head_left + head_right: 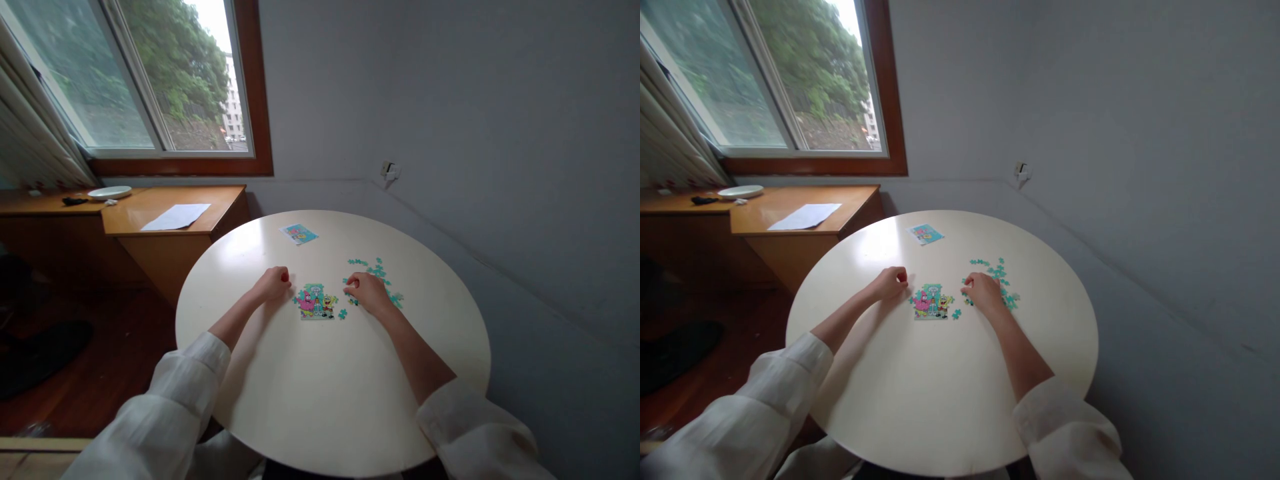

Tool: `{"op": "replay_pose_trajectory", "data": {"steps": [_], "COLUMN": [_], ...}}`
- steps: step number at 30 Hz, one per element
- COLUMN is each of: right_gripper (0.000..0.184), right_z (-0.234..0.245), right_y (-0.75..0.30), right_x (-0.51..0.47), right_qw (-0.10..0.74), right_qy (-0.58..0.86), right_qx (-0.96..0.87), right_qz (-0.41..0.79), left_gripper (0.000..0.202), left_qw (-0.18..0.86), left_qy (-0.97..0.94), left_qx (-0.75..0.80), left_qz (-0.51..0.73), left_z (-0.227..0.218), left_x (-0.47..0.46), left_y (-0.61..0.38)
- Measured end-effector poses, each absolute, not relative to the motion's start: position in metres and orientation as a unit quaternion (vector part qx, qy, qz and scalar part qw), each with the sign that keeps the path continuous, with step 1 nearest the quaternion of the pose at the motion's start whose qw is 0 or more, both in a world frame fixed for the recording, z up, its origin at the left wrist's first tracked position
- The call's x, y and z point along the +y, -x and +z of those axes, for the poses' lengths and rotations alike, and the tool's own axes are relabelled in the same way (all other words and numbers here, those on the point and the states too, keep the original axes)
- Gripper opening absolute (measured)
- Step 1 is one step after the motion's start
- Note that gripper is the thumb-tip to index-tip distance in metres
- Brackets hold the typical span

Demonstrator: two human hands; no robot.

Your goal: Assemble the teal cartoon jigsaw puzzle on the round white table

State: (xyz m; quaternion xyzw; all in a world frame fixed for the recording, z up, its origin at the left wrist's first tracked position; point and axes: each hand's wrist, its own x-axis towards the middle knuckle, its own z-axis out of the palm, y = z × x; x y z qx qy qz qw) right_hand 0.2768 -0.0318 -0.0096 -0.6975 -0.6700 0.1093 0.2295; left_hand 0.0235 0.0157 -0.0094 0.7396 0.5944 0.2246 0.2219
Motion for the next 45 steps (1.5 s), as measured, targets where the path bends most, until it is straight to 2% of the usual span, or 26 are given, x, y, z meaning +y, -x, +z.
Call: {"op": "replay_pose_trajectory", "data": {"steps": [4, 11, 13, 16, 20, 24, 33, 45], "right_gripper": [0.011, 0.016, 0.017, 0.017, 0.013, 0.005, 0.005, 0.004], "right_z": [-0.007, -0.001, 0.002, 0.004, 0.004, 0.004, 0.003, 0.008], "right_y": [-0.277, -0.290, -0.295, -0.299, -0.298, -0.295, -0.293, -0.287], "right_x": [-0.034, -0.034, -0.036, -0.038, -0.039, -0.041, -0.040, -0.045], "right_qw": [0.198, 0.289, 0.267, 0.191, 0.127, 0.128, 0.156, 0.151], "right_qy": [0.705, 0.662, 0.652, 0.648, 0.655, 0.638, 0.610, 0.601], "right_qx": [-0.673, -0.675, -0.689, -0.711, -0.722, -0.732, -0.730, -0.741], "right_qz": [0.099, 0.151, 0.172, 0.197, 0.181, 0.204, 0.266, 0.257], "left_gripper": [0.004, 0.007, 0.007, 0.007, 0.007, 0.007, 0.008, 0.006], "left_qw": [0.215, 0.200, 0.200, 0.198, 0.194, 0.192, 0.185, 0.179], "left_qy": [-0.725, -0.731, -0.740, -0.752, -0.763, -0.767, -0.770, -0.773], "left_qx": [0.609, 0.594, 0.584, 0.571, 0.562, 0.559, 0.561, 0.568], "left_qz": [0.242, 0.270, 0.269, 0.263, 0.255, 0.250, 0.239, 0.218], "left_z": [-0.012, -0.018, -0.018, -0.017, -0.018, -0.018, -0.022, -0.015], "left_x": [0.016, 0.002, 0.001, 0.000, 0.000, 0.000, 0.002, -0.003], "left_y": [-0.028, -0.028, -0.027, -0.027, -0.028, -0.029, -0.028, -0.031]}}
